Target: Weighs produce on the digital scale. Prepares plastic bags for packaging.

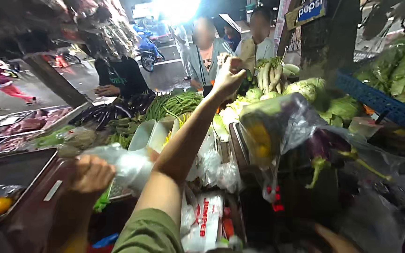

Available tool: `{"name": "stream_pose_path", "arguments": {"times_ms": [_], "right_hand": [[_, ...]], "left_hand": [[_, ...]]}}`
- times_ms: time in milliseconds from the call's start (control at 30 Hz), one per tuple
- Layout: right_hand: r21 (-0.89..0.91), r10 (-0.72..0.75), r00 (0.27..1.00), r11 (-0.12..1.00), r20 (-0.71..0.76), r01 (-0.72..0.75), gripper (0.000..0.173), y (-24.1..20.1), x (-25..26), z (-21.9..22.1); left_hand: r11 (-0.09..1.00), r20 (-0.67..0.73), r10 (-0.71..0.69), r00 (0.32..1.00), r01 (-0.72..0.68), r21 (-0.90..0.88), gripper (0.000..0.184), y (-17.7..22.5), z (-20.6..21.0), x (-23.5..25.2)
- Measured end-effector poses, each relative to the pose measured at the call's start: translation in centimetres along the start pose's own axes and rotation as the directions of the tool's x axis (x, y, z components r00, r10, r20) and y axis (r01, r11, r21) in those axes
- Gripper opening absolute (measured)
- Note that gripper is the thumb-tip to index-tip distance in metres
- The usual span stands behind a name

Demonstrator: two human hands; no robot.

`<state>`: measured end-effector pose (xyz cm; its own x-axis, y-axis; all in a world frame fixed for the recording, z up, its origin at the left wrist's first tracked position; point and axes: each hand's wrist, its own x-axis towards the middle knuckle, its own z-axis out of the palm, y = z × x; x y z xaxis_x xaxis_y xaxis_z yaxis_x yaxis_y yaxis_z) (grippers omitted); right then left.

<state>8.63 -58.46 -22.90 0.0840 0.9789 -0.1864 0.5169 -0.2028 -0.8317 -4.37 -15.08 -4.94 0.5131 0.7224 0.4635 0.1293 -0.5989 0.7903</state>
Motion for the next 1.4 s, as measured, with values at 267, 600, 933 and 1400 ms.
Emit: {"name": "stream_pose_path", "arguments": {"times_ms": [267,600,933,1400], "right_hand": [[0.067,-0.139,0.947,0.984,-0.29,0.165,0.079,1.3,2.2,9.2],[0.083,-0.118,0.859,0.98,-0.498,0.183,0.055,1.9,3.1,13.2],[0.092,-0.107,0.843,0.979,-0.527,0.182,0.053,2.1,3.5,13.6],[-0.142,-0.307,0.749,0.95,-0.587,0.279,0.035,4.3,1.4,13.1]], "left_hand": [[0.986,-0.085,0.068,0.994,-0.08,-0.147,0.033,4.2,-1.3,-23.6],[0.914,0.402,-0.4,0.823,0.39,0.112,0.06,-0.9,7.1,-41.4],[0.919,0.404,-0.382,0.831,0.386,0.075,0.069,-1.4,7.6,-42.3],[0.951,0.235,-0.265,0.935,0.294,-0.1,0.063,-3.7,9.1,-44.7]]}}
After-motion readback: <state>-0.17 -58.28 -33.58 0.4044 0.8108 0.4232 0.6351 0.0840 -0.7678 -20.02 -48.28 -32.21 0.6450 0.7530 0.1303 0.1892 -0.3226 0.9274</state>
